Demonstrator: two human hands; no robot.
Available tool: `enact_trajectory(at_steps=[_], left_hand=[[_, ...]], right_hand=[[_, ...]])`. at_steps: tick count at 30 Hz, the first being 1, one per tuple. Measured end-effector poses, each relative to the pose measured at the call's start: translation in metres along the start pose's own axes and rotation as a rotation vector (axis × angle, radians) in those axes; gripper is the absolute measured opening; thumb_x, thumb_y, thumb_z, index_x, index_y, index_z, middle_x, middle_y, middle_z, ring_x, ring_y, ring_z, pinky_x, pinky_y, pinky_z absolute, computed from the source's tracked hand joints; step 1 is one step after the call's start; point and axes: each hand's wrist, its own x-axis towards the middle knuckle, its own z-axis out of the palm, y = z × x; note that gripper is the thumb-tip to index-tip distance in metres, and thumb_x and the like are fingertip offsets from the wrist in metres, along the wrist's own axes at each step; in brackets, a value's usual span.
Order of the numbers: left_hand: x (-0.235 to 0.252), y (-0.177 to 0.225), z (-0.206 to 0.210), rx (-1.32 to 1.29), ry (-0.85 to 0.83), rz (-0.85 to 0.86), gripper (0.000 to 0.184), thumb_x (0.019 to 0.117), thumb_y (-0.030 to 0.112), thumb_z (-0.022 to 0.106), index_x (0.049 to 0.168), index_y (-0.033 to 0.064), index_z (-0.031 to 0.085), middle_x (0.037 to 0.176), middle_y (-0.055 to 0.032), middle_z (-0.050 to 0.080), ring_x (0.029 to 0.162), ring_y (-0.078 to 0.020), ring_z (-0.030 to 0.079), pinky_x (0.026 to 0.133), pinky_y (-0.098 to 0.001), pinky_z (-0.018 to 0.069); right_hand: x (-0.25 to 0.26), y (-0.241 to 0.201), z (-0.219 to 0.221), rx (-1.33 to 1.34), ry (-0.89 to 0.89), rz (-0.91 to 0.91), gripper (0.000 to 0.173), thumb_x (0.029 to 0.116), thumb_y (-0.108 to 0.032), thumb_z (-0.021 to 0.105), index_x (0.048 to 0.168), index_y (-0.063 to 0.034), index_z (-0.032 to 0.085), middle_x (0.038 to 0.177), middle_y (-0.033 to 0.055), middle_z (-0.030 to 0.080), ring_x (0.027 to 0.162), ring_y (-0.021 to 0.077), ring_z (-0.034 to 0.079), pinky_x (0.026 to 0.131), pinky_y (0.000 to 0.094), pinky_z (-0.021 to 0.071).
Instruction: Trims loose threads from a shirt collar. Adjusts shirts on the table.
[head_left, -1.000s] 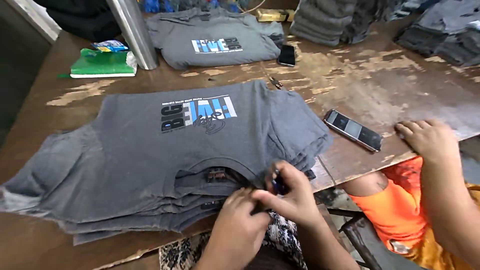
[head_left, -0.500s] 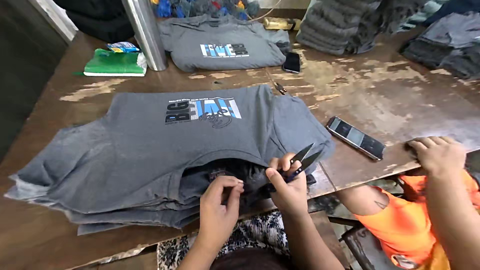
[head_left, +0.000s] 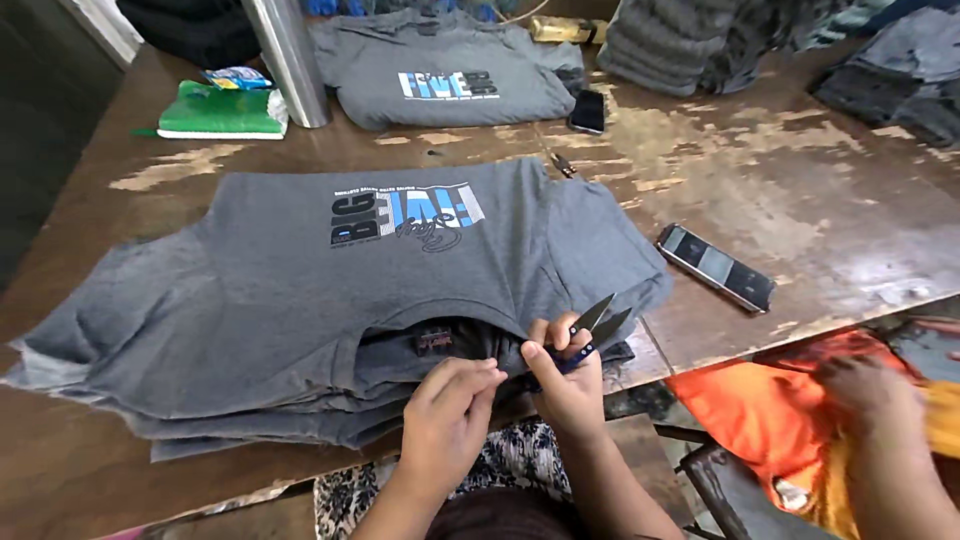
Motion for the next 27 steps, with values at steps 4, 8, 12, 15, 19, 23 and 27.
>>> enact_trajectory(at_steps=[4, 8, 12, 15, 19, 23, 27], left_hand=[[-0.001, 0.003, 0.000, 0.043, -0.008, -0.039, 0.006, 0.0977, 0.008, 0.065, 0.096, 0.0026, 0.067, 0.096, -0.0070, 0.071, 0.094, -0.0054, 0.068, 0.087, -0.0153, 0.0550], [-0.004, 0.005, 0.002, -0.263, 0.030, -0.268, 0.006, 0.0961, 0.003, 0.065, 0.101, 0.0021, 0.062, 0.101, -0.0019, 0.069, 0.090, -0.0012, 0.067, 0.080, -0.0166, 0.0581], [-0.007, 0.007, 0.003, -0.246, 0.068, -0.227, 0.012, 0.0946, 0.005, 0.069, 0.099, 0.0067, 0.058, 0.101, -0.0012, 0.072, 0.089, -0.0028, 0.068, 0.077, -0.0163, 0.0571], [-0.007, 0.003, 0.003, 0.005, 0.107, -0.017, 0.017, 0.0930, 0.011, 0.075, 0.096, 0.0127, 0.058, 0.095, 0.0027, 0.074, 0.089, -0.0061, 0.067, 0.081, -0.0184, 0.0538], [-0.006, 0.000, 0.001, 0.207, 0.073, 0.137, 0.011, 0.0957, 0.013, 0.071, 0.096, 0.0144, 0.060, 0.096, 0.0032, 0.074, 0.089, -0.0102, 0.065, 0.082, -0.0232, 0.0500], [0.000, 0.002, -0.028, -0.036, -0.183, 0.115, 0.026, 0.1028, 0.039, 0.061, 0.098, 0.0141, 0.067, 0.082, 0.0010, 0.063, 0.079, -0.0078, 0.060, 0.080, -0.0227, 0.0505], [0.015, 0.003, -0.065, 0.170, -0.162, 0.043, 0.053, 0.0976, 0.065, 0.053, 0.093, 0.0162, 0.072, 0.081, 0.0035, 0.070, 0.084, -0.0075, 0.065, 0.087, -0.0299, 0.0505]], right_hand=[[0.001, -0.018, -0.024, -0.599, -0.288, -0.068, 0.024, 0.1077, -0.032, 0.050, 0.102, -0.0088, 0.047, 0.097, -0.0003, 0.056, 0.086, -0.0002, 0.057, 0.076, 0.0168, 0.0507], [-0.007, -0.038, -0.041, -1.045, -0.486, -0.066, 0.046, 0.1077, -0.046, 0.044, 0.102, -0.0023, 0.057, 0.082, 0.0074, 0.059, 0.071, 0.0128, 0.060, 0.062, 0.0283, 0.0524], [-0.017, -0.033, -0.041, -1.214, -0.456, -0.210, 0.036, 0.1000, -0.040, 0.060, 0.084, -0.0077, 0.060, 0.067, 0.0046, 0.058, 0.057, 0.0145, 0.055, 0.052, 0.0292, 0.0459], [-0.023, -0.029, -0.029, -1.266, -0.402, -0.233, 0.036, 0.0994, -0.040, 0.060, 0.083, -0.0076, 0.060, 0.064, 0.0038, 0.058, 0.054, 0.0143, 0.056, 0.049, 0.0288, 0.0457], [-0.025, -0.034, -0.011, -1.342, -0.414, -0.112, 0.037, 0.1034, -0.035, 0.053, 0.086, -0.0042, 0.064, 0.063, 0.0089, 0.064, 0.054, 0.0223, 0.065, 0.047, 0.0381, 0.0495], [-0.018, -0.035, -0.020, -1.128, -0.360, -0.055, 0.036, 0.1044, -0.034, 0.050, 0.087, -0.0045, 0.061, 0.060, 0.0013, 0.053, 0.050, 0.0080, 0.052, 0.046, 0.0250, 0.0447], [0.001, -0.035, -0.017, -0.981, -0.239, -0.046, 0.039, 0.1008, -0.039, 0.059, 0.080, -0.0068, 0.052, 0.063, -0.0063, 0.044, 0.054, -0.0052, 0.038, 0.051, 0.0117, 0.0329]])
